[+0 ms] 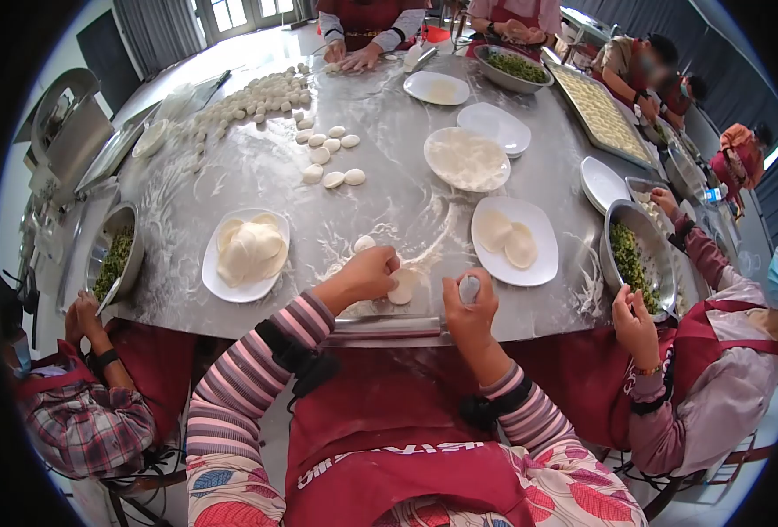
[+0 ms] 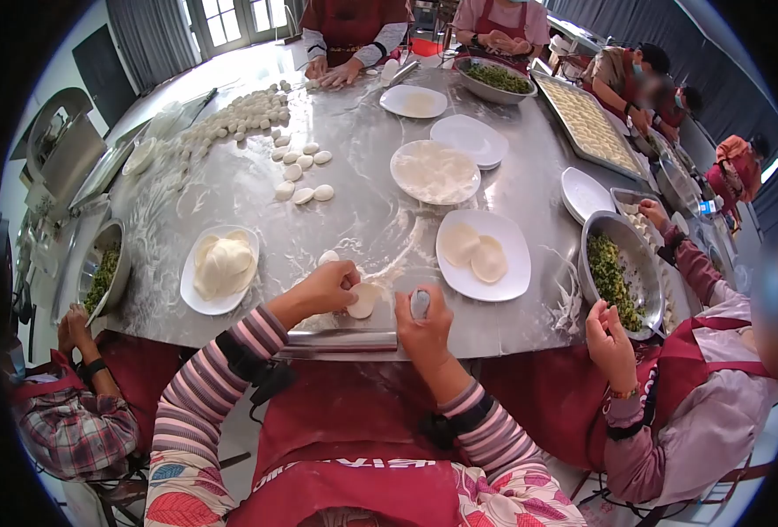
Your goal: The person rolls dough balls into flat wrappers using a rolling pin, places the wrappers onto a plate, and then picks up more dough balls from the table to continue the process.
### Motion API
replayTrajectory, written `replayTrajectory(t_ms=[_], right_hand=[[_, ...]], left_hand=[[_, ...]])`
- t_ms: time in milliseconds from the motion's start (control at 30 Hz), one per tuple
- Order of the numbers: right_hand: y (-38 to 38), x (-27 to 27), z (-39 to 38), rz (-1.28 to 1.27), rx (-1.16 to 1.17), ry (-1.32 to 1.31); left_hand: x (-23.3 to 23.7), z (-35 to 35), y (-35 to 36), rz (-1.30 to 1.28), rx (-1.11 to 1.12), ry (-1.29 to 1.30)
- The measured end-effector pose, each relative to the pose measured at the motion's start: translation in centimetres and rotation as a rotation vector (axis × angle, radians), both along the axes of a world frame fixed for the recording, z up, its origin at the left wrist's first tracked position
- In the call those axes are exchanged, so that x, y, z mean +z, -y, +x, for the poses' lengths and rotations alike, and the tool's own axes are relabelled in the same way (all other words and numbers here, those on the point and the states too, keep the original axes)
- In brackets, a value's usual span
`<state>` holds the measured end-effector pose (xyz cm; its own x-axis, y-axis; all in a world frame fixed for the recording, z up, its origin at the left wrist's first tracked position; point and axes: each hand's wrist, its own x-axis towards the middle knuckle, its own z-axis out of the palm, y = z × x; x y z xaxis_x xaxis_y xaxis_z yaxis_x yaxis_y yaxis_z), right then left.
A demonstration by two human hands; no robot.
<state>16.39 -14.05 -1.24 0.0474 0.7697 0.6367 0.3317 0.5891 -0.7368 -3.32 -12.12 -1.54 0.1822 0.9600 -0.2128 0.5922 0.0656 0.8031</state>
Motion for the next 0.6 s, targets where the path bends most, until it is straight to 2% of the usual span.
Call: replayTrajectory(t_ms=[133, 267, 333, 400, 467, 567, 600], right_hand=[[-2.1, -0.8, -0.7, 0.02, -0.027, 0.04], [-2.7, -0.8, -1.0, -0.02, -0.01, 0.026], [-2.9, -0.8, -1.1, -0.003, -0.012, 0.034], [-3.2, -0.9, -1.3, 0.063, -0.052, 0.048], [-3.9, -0.8, -1.7, 0.047, -0.057, 0.059], [-3.7, -0.9, -1.8, -0.01, -0.06, 0.072], [-4.0, -0.5, -1.9, -0.024, -0.044, 0.077]], left_hand=[[0.1, 0.1, -0.1, 0.087, -0.053, -0.072], [0.9, 0.7, -0.3, 0.052, -0.048, -0.035], [0.6, 0.7, -0.4, 0.134, -0.059, -0.151], [0.4, 0.5, 0.1, 0.084, -0.02, -0.098], [0.4, 0.3, 0.6, 0.032, 0.015, -0.053], [0.2, 0.3, 1.5, 0.11, -0.008, -0.055], [0.3, 0.2, 1.2, 0.045, -0.004, -0.038]])
